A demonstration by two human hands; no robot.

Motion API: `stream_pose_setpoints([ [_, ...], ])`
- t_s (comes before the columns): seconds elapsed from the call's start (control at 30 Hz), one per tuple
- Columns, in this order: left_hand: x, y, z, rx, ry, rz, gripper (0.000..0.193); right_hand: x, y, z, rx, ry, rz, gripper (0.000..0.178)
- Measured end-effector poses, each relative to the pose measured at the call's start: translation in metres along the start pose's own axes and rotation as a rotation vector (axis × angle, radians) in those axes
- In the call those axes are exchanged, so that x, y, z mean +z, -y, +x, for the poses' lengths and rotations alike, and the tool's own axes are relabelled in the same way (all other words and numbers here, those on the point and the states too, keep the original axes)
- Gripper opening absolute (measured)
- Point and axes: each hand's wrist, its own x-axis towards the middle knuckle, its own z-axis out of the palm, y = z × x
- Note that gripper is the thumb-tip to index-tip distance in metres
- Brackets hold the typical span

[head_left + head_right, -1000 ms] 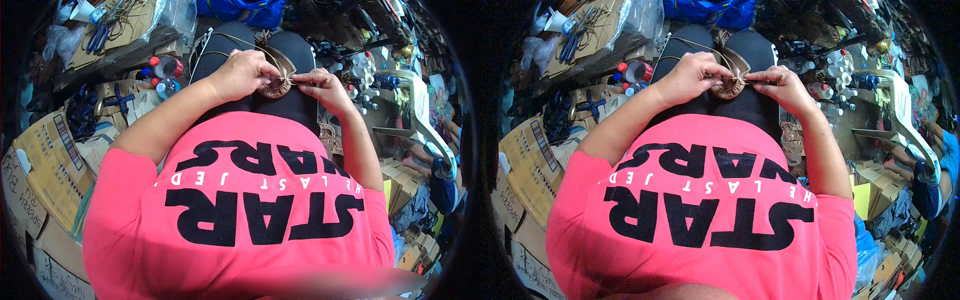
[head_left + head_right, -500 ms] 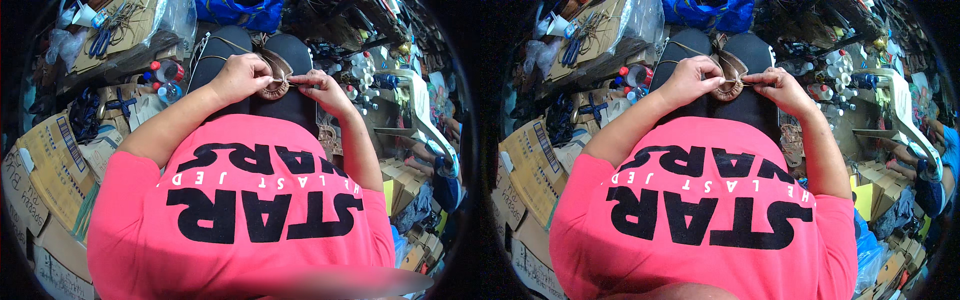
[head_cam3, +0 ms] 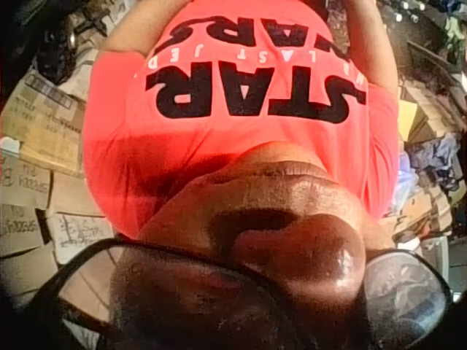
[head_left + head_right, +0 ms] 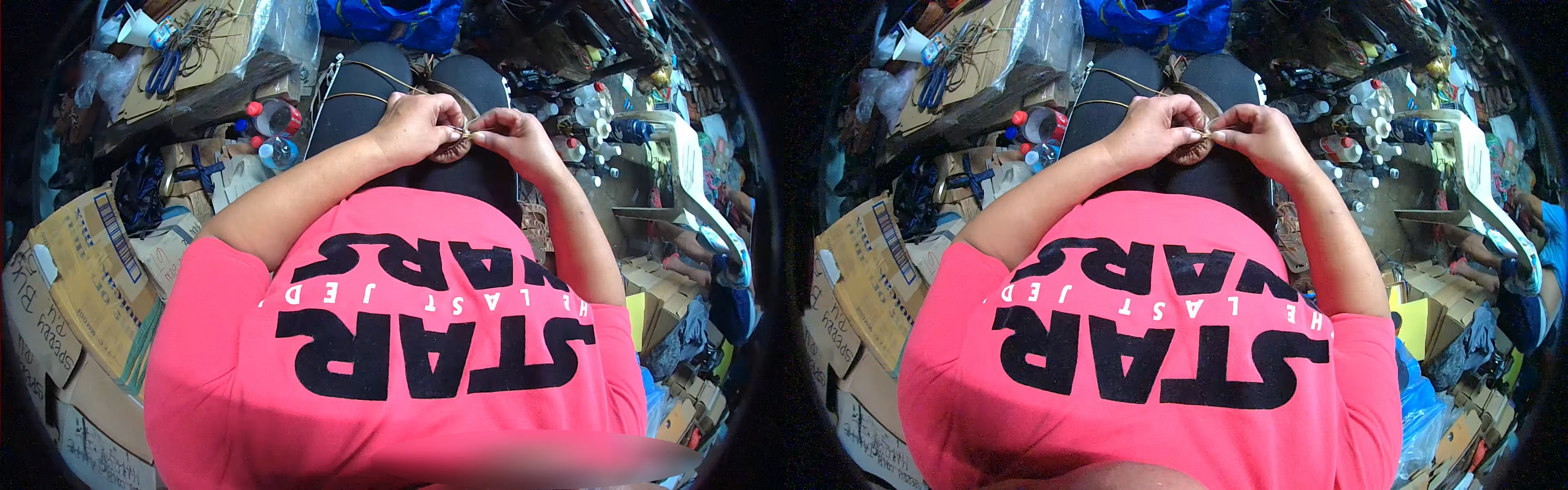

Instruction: Threading a cord through the edge of a leather shoe upper component.

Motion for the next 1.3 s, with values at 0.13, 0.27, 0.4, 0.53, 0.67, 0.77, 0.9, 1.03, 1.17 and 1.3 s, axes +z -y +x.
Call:
stream_pose_setpoints([
  [0.13,-0.011,-0.018,0.006,0.047,0.068,0.157,0.011,-0.005,-0.005,0.010,0.014,0.022,-0.054,0.010],
  [0.27,-0.030,-0.024,0.002,0.165,0.080,0.549,0.009,-0.019,-0.012,0.010,-0.061,0.025,-0.023,0.011],
  [0.4,-0.033,-0.017,-0.006,0.188,0.066,0.524,0.008,-0.026,-0.020,-0.001,-0.078,-0.018,0.055,0.013],
  [0.53,-0.030,-0.020,0.002,0.130,0.144,0.358,0.010,-0.023,-0.026,-0.015,-0.161,-0.101,-0.066,0.014],
  [0.67,-0.025,-0.024,0.007,0.146,0.195,0.343,0.009,-0.036,-0.043,-0.037,-0.075,-0.050,0.049,0.013],
  [0.77,-0.024,-0.019,0.009,0.271,0.230,0.407,0.008,-0.044,-0.024,-0.053,-0.076,0.070,0.284,0.013],
  [0.9,-0.024,-0.023,0.013,0.409,0.253,0.526,0.008,-0.060,0.011,-0.025,-0.033,-0.214,-0.249,0.018],
  [1.03,-0.024,-0.021,0.016,0.425,0.227,0.493,0.011,-0.063,0.005,-0.005,-0.270,-0.423,-0.730,0.017],
  [1.17,-0.026,-0.019,0.011,0.314,0.250,0.528,0.013,-0.022,0.042,-0.011,-0.438,0.008,-1.076,0.008],
  [1.3,-0.036,-0.013,0.010,0.440,0.293,0.541,0.008,-0.011,0.032,-0.001,-0.449,0.092,-1.152,0.012],
])
